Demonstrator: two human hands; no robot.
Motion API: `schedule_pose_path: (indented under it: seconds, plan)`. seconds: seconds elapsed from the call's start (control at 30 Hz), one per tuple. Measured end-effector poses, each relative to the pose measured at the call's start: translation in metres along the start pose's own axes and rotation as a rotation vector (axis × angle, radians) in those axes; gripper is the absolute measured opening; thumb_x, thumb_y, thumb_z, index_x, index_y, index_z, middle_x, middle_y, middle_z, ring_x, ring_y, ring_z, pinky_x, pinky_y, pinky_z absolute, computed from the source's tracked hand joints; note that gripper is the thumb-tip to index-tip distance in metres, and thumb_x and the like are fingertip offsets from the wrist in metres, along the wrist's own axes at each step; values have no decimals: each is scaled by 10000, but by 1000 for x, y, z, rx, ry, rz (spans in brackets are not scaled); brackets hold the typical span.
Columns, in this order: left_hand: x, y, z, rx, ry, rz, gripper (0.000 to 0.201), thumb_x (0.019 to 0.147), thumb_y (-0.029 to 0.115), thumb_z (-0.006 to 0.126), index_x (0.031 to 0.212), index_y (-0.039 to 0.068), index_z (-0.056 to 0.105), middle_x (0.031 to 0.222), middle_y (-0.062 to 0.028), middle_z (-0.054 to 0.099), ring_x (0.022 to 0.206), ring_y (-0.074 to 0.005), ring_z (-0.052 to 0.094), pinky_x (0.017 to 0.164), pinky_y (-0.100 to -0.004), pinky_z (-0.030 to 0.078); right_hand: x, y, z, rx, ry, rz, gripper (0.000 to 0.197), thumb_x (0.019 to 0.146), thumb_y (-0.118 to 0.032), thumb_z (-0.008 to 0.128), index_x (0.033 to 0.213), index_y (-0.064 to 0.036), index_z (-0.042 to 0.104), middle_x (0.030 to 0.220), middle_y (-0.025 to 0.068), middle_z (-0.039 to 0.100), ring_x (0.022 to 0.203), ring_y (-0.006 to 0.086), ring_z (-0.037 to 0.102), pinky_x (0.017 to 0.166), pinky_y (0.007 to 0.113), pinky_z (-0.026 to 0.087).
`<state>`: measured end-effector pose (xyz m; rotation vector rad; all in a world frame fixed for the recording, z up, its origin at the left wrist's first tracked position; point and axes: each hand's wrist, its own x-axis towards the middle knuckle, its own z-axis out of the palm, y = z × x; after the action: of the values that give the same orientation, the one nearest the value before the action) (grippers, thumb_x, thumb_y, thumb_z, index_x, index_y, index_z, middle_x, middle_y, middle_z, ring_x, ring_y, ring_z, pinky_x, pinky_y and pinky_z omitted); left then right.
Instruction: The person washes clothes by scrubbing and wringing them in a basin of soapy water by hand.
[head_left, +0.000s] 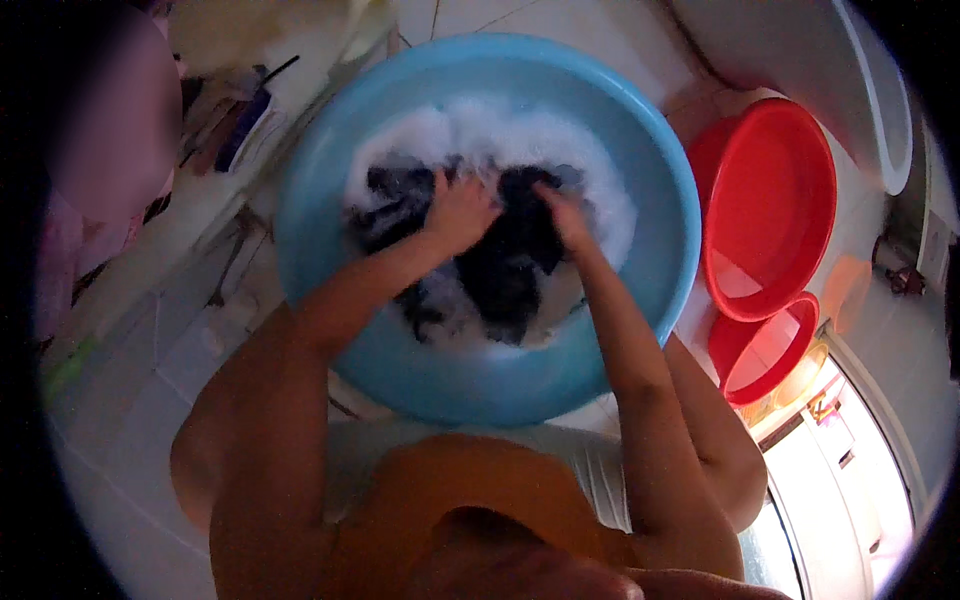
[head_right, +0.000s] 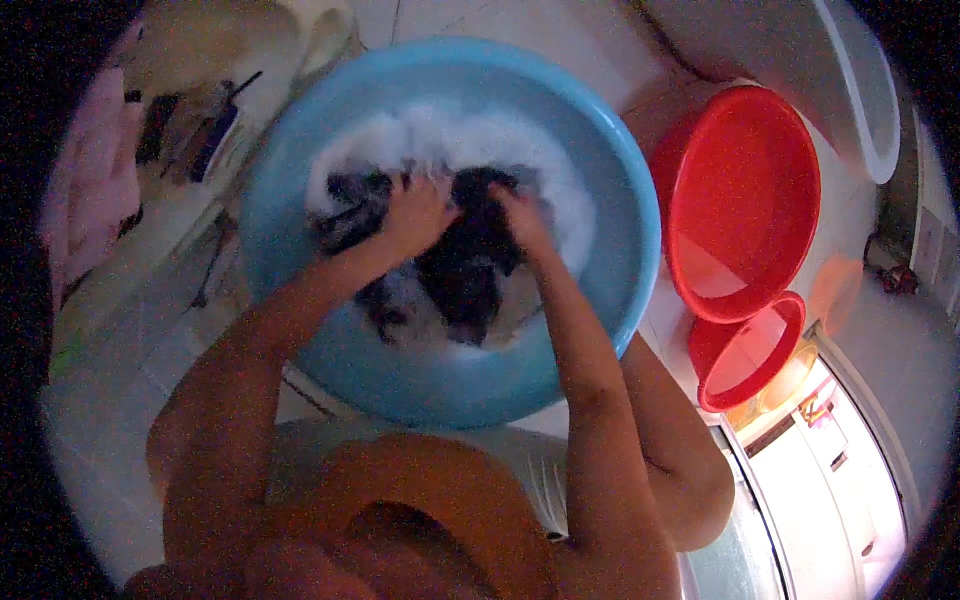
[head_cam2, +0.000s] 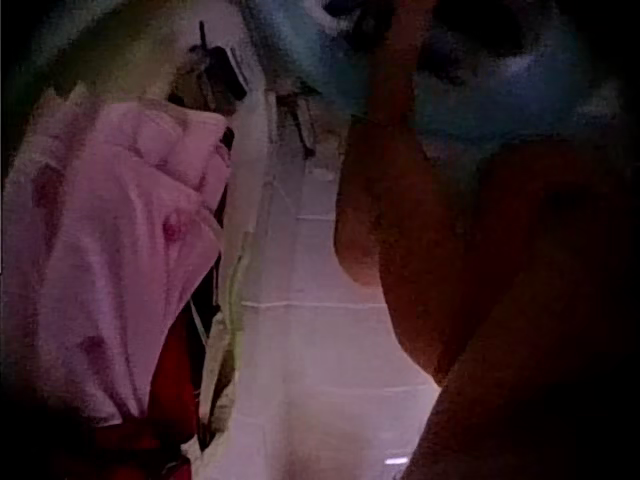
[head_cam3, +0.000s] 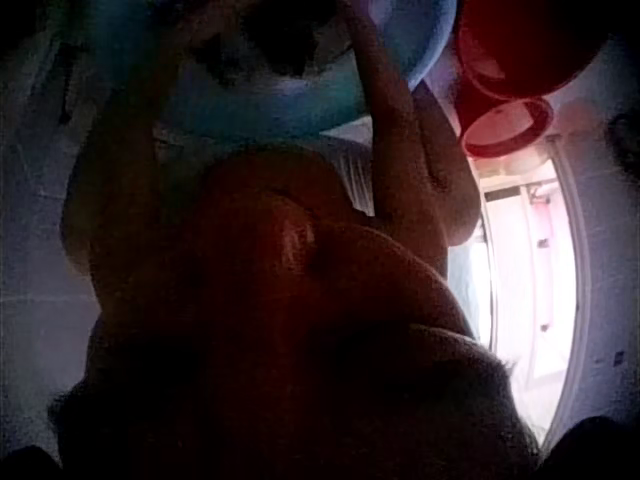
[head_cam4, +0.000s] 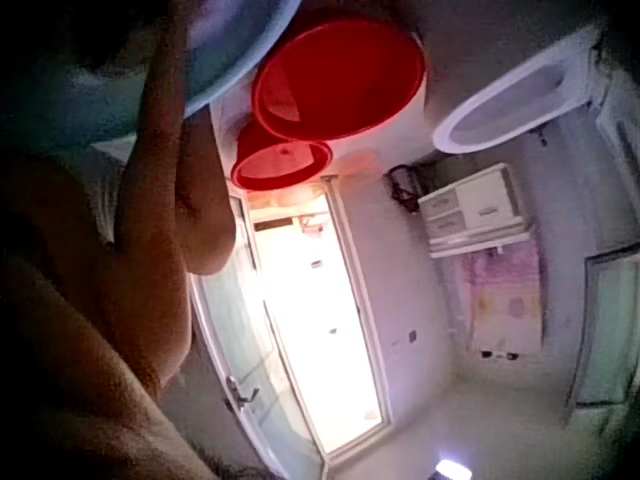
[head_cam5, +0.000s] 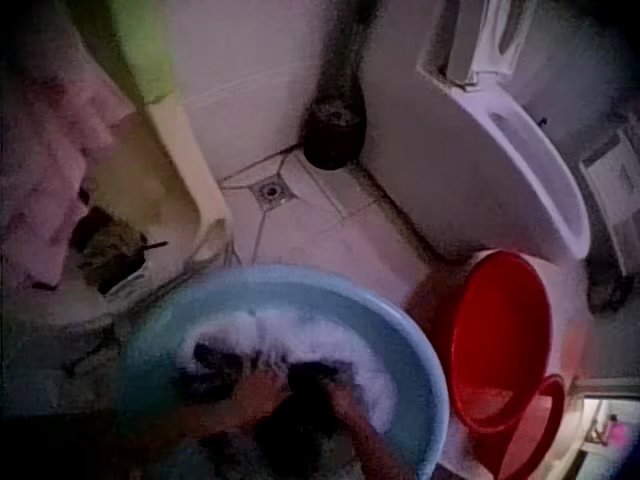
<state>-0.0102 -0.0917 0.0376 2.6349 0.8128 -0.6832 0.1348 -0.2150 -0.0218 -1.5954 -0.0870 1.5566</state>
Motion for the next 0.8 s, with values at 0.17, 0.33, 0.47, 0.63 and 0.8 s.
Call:
schedule_pose_path:
  seconds: [0.17,0.33,0.47,0.63,0.8]
  plan:
    - [17,-30,77,-182,-277,-218,495,765,355,520,1147,49,448,1132,-177,454,1072,-362,419,875,-481,331,14,20,42,-1365,-272,-474,298,772,-239,492,921,11,557,918,198,561,833,336,543,743,396,442]
    - [45,52,66,-576,132,-465,543,763,387,503,1198,80,400,1242,-212,364,1108,-388,382,873,-465,340,59,45,30,211,87,-20,250,823,-228,450,940,-29,547,887,130,568,784,249,549,709,394,446]
    - [-10,105,3,-806,371,12,403,793,383,458,1041,65,459,1088,-229,480,904,-396,499,737,-445,416,52,41,40,572,-149,-164,302,837,-283,433,980,-44,551,905,88,576,819,208,543,750,345,439]
    - [24,-23,-18,-361,119,-191,398,813,394,477,1009,54,539,740,-178,583,766,-369,559,716,-420,431,-22,-16,44,651,-248,309,428,821,-429,431,956,-49,576,877,73,585,830,179,539,767,322,424]
    - [-25,-70,14,-445,-307,60,567,748,531,512,946,5,584,886,-225,586,846,-361,562,753,-418,431,-49,-46,-1,-1211,-215,-331,360,756,-399,550,856,-58,611,807,117,618,784,284,587,758,357,433]
